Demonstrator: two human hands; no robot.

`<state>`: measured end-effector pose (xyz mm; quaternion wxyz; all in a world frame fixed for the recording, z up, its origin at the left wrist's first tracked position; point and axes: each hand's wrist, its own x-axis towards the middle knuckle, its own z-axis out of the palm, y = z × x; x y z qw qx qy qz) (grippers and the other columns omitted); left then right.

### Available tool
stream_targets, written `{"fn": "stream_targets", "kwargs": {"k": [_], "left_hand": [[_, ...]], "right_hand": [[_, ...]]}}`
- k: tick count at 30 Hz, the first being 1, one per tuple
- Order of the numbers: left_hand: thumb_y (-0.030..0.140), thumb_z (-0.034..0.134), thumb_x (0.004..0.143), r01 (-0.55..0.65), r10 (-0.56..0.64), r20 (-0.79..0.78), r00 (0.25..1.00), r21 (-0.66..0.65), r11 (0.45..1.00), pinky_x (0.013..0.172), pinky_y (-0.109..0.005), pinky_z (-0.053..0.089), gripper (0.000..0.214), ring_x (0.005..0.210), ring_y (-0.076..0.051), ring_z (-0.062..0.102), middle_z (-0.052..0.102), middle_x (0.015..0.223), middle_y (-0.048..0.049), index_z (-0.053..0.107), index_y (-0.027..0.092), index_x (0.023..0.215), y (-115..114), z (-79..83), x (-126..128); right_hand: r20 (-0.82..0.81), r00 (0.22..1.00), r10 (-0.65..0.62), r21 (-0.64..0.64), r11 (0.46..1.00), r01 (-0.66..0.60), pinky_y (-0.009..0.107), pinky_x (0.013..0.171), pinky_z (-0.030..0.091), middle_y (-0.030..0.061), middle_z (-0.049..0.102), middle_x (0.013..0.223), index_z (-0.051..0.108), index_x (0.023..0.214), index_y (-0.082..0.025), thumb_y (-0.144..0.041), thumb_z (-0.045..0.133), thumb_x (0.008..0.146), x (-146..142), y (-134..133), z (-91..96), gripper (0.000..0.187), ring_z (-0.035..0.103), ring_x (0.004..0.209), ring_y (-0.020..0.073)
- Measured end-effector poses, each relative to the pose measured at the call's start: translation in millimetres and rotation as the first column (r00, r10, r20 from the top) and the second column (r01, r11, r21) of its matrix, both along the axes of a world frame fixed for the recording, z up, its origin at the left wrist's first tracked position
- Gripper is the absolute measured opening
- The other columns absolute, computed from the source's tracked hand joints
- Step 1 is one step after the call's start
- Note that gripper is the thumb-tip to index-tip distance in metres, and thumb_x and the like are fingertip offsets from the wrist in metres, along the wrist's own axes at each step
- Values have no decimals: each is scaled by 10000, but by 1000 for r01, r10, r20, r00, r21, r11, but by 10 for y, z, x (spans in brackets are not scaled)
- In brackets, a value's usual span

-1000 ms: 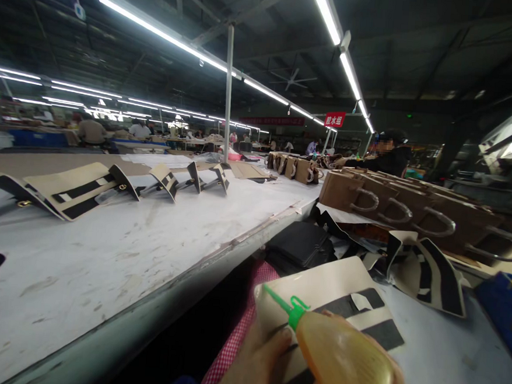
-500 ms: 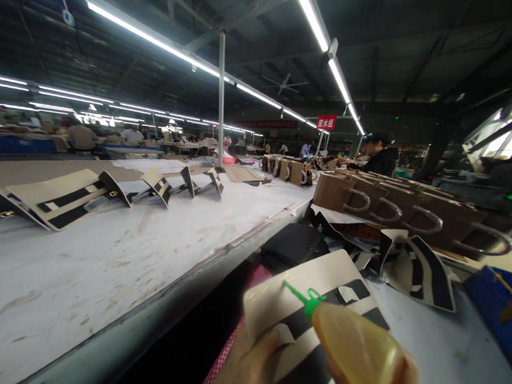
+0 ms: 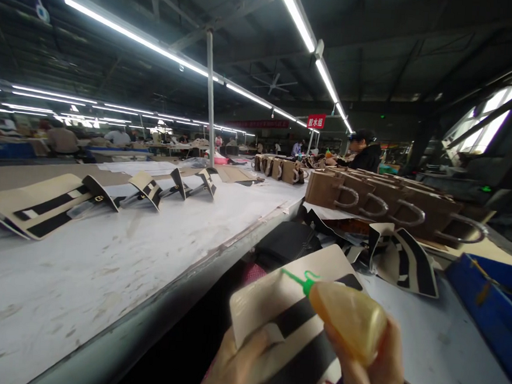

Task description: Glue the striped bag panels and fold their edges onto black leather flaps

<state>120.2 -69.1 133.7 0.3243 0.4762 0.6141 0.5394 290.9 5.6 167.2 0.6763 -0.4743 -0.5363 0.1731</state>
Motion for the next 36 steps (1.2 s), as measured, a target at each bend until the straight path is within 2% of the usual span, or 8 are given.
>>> {"fn": "stream_targets", "kwargs": {"k": [4, 7, 11, 14, 19, 24, 29, 36], "left_hand": [[441, 806, 702, -76, 109, 231, 967, -145, 986, 1177, -438, 362, 400, 1307, -394, 536, 747, 1124, -94, 790, 233, 1043, 67, 22, -34], [457, 823, 685, -95, 162, 333, 929, -208, 974, 1156, -409, 399, 393, 1297, -392, 548, 752, 1105, -88, 790, 225, 1000, 122, 51, -18], [455, 854, 649, -64, 144, 417, 898, -200, 978, 1125, -408, 433, 426, 1289, -398, 551, 705, 1238, -105, 781, 189, 972, 139, 86, -9], [483, 795, 724, -50, 164, 456, 875, -252, 966, 1092, -472, 452, 490, 1271, -402, 565, 720, 1195, -131, 737, 162, 1089, 124, 92, -6], [492, 755, 761, -60, 172, 406, 898, -274, 960, 1114, -464, 414, 472, 1245, -389, 588, 760, 1079, -105, 724, 182, 1116, 123, 24, -7], [510, 779, 743, -41, 182, 414, 892, -328, 944, 1080, -458, 454, 457, 1170, -382, 642, 774, 1017, -94, 744, 209, 1085, 150, -36, -36], [528, 757, 749, -8, 155, 446, 881, -315, 949, 988, -448, 525, 482, 1086, -375, 687, 781, 1010, -95, 722, 216, 1115, 155, -61, -14], [527, 776, 720, -13, 162, 428, 889, -330, 944, 983, -436, 507, 520, 1148, -376, 658, 780, 1062, -85, 697, 199, 1116, 148, -7, -5]], "right_hand": [[65, 988, -137, 16, 991, 136, 410, 685, 504, 30, 602, 941, 536, 1169, -239, -600, 787, 655, 213, 251, -60, 676, 598, 800, 268], [65, 995, 71, 13, 997, -72, 416, 706, 542, 36, 640, 995, 539, 1139, -270, -496, 826, 642, 175, 150, -74, 617, 628, 828, 278], [-165, 961, 224, -27, 973, -231, 430, 762, 557, 64, 651, 1052, 551, 1100, -292, -475, 819, 673, 43, -66, -10, 536, 632, 881, 292], [-82, 984, 155, 7, 988, -155, 375, 638, 537, 42, 621, 928, 568, 1093, -280, -506, 815, 669, 115, -2, -19, 540, 603, 747, 252], [108, 979, -172, 92, 982, 162, 383, 663, 506, 52, 591, 964, 539, 1158, -224, -550, 797, 664, 342, 235, -108, 645, 595, 795, 255], [120, 992, 24, 77, 996, -33, 324, 562, 452, 13, 562, 860, 548, 1127, -248, -519, 765, 718, 398, 283, -127, 536, 526, 663, 198], [79, 968, -238, 87, 969, 231, 407, 725, 474, 45, 560, 1016, 518, 1196, -242, -535, 803, 667, 423, 357, -145, 669, 566, 859, 262], [51, 992, -113, 69, 992, 109, 400, 737, 490, 29, 554, 966, 552, 1138, -241, -552, 798, 681, 392, 296, -104, 605, 557, 843, 242]]}}
